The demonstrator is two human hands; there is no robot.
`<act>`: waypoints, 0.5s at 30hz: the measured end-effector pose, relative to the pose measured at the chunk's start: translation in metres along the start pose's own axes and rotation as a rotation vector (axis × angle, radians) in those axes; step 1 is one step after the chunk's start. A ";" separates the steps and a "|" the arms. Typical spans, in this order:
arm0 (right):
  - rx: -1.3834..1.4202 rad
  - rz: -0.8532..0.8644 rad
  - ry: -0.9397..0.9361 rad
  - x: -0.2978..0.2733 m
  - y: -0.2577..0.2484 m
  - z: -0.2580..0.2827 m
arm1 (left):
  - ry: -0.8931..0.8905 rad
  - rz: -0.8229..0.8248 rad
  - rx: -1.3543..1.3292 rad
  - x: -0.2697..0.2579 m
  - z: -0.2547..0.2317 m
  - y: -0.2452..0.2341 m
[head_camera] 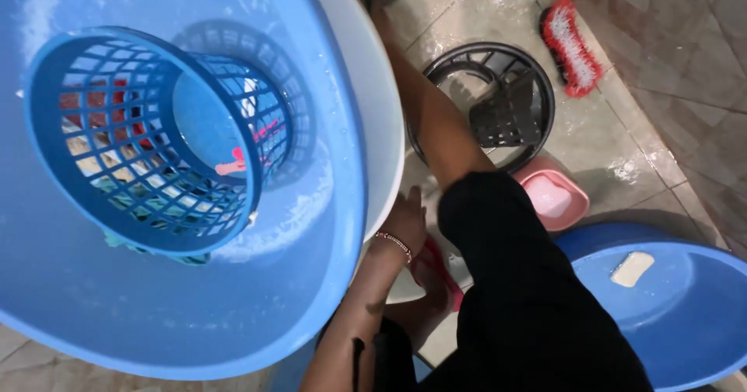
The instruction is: The person washes several small items by hand in a blue basin filled with water. They scrub a cloth, a small plastic basket, and a pink plastic container, then rinse them under a tap and place them into a larger bucket.
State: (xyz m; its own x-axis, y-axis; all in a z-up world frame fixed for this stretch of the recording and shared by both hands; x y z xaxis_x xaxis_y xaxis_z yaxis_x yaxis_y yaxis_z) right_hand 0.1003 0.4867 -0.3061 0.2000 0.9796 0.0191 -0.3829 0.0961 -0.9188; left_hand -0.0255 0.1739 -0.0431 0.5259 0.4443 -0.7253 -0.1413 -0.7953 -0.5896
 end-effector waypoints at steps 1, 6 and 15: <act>-0.006 -0.022 -0.025 -0.011 -0.003 -0.002 | -0.034 0.040 -0.054 0.001 0.005 0.005; -0.049 0.128 -0.005 -0.150 -0.045 -0.007 | -0.138 0.201 -0.257 -0.024 -0.005 0.046; 0.662 -0.340 0.315 -0.386 -0.302 0.042 | -0.255 0.130 -0.330 -0.086 -0.101 0.080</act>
State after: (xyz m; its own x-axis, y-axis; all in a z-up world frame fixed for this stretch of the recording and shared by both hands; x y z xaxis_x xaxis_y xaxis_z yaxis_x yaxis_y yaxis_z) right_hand 0.1010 0.0866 -0.0198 0.6084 0.7919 0.0528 -0.6905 0.5609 -0.4567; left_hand 0.0026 0.0306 0.0076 0.2915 0.3868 -0.8749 0.1051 -0.9220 -0.3726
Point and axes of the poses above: each hand's wrist, its own x-axis towards the middle knuckle, its own y-axis out of the palm, z = x × y, the point moved 10 cm from there along x, towards the middle knuckle, and after that the axes turned 9 degrees about -x, right-handed, at the moved point
